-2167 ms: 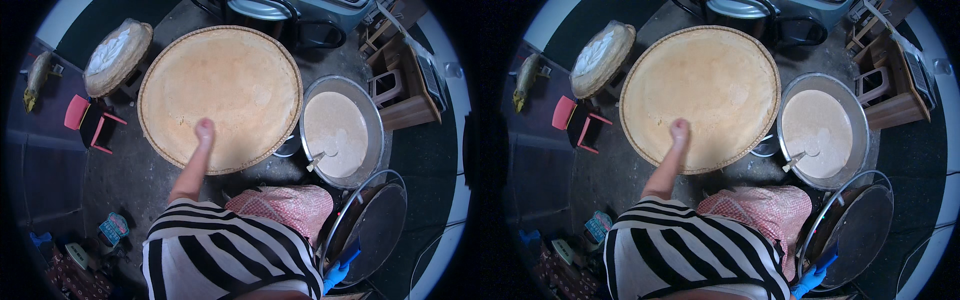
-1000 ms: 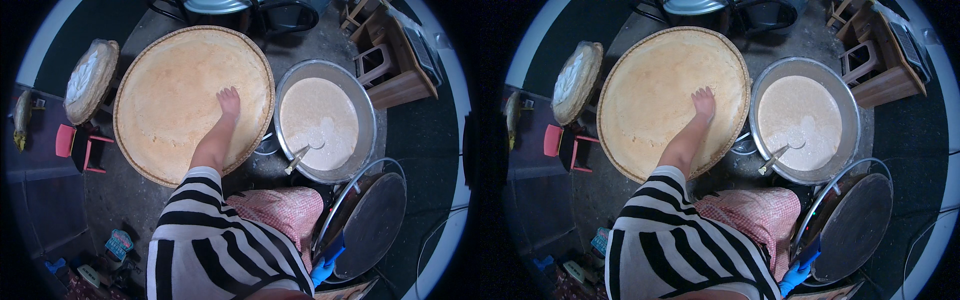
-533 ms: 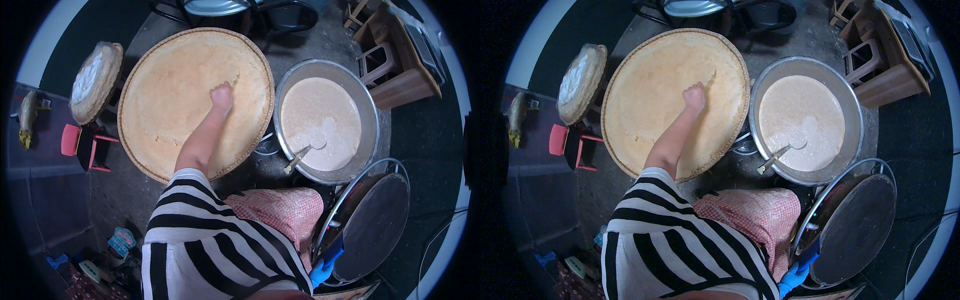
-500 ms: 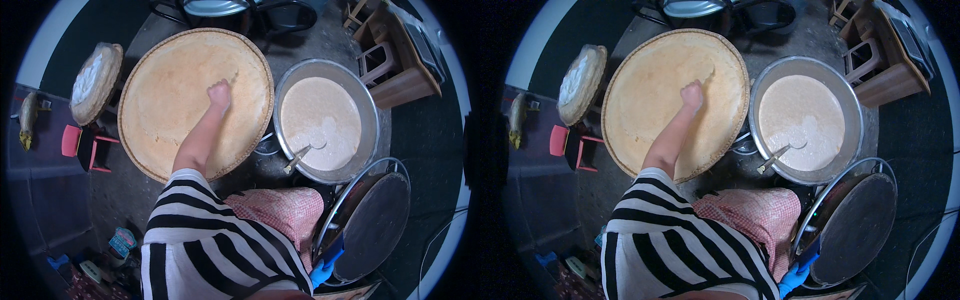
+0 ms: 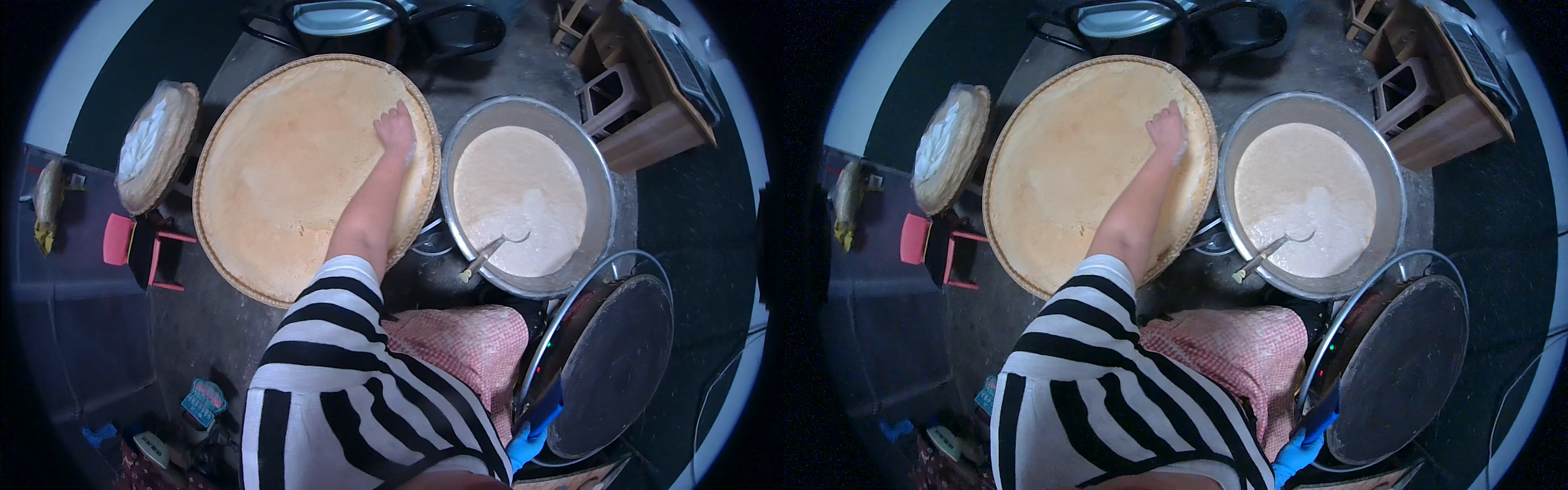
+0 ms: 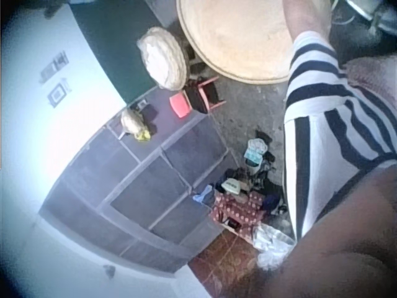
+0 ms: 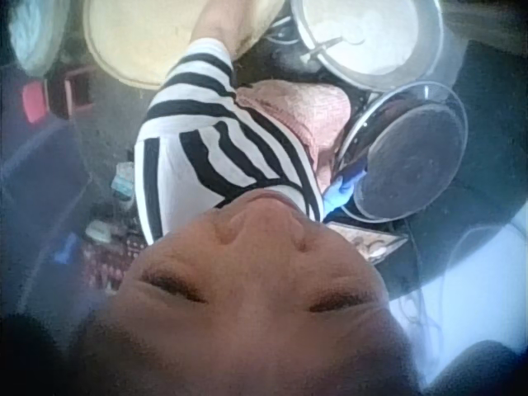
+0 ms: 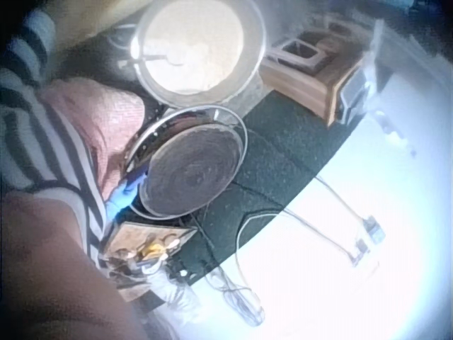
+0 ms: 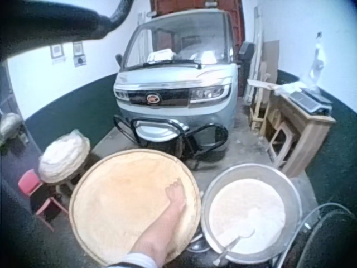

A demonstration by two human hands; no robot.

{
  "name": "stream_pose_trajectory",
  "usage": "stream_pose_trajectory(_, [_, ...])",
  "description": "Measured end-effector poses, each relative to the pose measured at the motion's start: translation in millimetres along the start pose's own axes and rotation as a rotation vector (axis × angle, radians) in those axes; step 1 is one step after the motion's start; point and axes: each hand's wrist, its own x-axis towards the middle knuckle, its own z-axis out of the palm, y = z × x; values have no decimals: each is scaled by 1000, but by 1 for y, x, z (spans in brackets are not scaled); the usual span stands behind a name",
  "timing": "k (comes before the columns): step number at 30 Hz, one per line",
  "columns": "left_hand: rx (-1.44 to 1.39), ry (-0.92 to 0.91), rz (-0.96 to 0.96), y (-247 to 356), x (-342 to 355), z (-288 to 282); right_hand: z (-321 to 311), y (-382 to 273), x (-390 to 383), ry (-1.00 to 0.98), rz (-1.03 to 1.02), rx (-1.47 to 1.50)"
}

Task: The person ladles batter onto a hot griddle, spreads it into a thin round crepe using a wooden spreader, cooks it, then lifts and folds it with a blue spatula before placing it on a woven tray. The process is repeated multiple times.

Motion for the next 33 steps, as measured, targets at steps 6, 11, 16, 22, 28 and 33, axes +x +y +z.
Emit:
stream_pose_trajectory(6, [-108,-507,87,36,-77,-1,-3,5,-11,43,-4,-23])
stream_pose_trajectory(11, [-323,-366,166,7,-148,-3,-16,-2,-19,81,13,5])
stream_pose_trajectory(16, [-441,-334,199,-34,-196,7,-22,-10,-16,127,35,-25])
stream_pose_trajectory(22, [-502,-254,409,-33,-225,0,-39,-26,-3,199,36,44])
stream_pose_trajectory(28, [-808,-429,648,28,-267,-42,-42,-48,38,168,-230,-287])
stream_pose_trajectory(33, [-893,-506,703,95,-293,-52,18,-75,103,-20,-405,-159])
